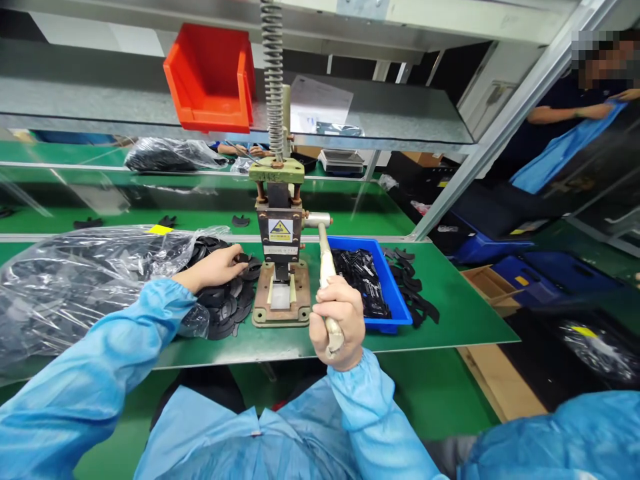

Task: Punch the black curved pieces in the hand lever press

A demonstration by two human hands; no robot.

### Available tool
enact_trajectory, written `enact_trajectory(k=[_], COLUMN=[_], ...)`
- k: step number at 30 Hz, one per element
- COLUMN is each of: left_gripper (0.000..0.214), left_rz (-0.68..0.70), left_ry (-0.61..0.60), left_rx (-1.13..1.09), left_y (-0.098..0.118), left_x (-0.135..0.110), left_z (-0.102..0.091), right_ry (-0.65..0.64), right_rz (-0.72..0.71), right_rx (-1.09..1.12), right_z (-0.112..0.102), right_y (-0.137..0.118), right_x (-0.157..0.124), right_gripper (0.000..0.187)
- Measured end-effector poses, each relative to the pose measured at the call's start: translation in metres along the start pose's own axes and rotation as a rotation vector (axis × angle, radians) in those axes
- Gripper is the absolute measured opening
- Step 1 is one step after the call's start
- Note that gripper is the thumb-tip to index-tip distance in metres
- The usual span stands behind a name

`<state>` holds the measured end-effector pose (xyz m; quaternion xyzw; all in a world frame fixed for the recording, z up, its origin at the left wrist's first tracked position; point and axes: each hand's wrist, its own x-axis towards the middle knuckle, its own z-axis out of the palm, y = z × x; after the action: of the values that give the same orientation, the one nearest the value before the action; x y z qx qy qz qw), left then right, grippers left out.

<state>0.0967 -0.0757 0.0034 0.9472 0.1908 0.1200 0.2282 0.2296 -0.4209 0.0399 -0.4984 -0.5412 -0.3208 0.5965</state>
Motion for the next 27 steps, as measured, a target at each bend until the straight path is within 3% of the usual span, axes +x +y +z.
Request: enact_trajectory(k=[4,9,12,14,16,18,21,27], left_gripper=[0.027,0.048,0.046,0.046,0.055,0.062,0.057,0.049], left_rz=[-0.124,-0.225,-0.254,-0.277,-0.342,-0.379,-0.325,-0.228], left_ry=[-0.039,0.087,0.065,0.11,0.148,0.109,0.018,-0.087], left_rx=[-0.262,-0.459,-0.716,-0.893,-1.035,-1.121,-1.101,-0.807], left_y=[0.014,0.032,0.039,0.043,0.046,0.048,0.048,0.04], left_x=[-0.015,-0.028,-0.028,-0.025,-0.021,-0.017,-0.014,-0.011], left_z=[0.005,0.027,0.042,0.052,0.061,0.068,0.074,0.078], right_ry=[-0.001,0.003,0.0,0.0,0.002,0.004,0.005,0.01], right_rz=[0.005,0.003,-0.003,-0.003,-0.002,0.0,-0.003,-0.018], right_rx=[-0.002,-0.015,0.005,0.011,0.009,0.0,-0.013,-0.001], right_z=[0.0,0.0,0.001,0.001,0.001,0.001,0.001,0.001], right_y=[-0.001,0.0,0.0,-0.001,-0.001,-0.001,-0.001,-0.001], right_x=[0.0,0.0,0.001,0.001,0.001,0.001,0.001,0.001], right_gripper=[0.017,0.014,0.016,0.017,0.016,0.014,0.014,0.015])
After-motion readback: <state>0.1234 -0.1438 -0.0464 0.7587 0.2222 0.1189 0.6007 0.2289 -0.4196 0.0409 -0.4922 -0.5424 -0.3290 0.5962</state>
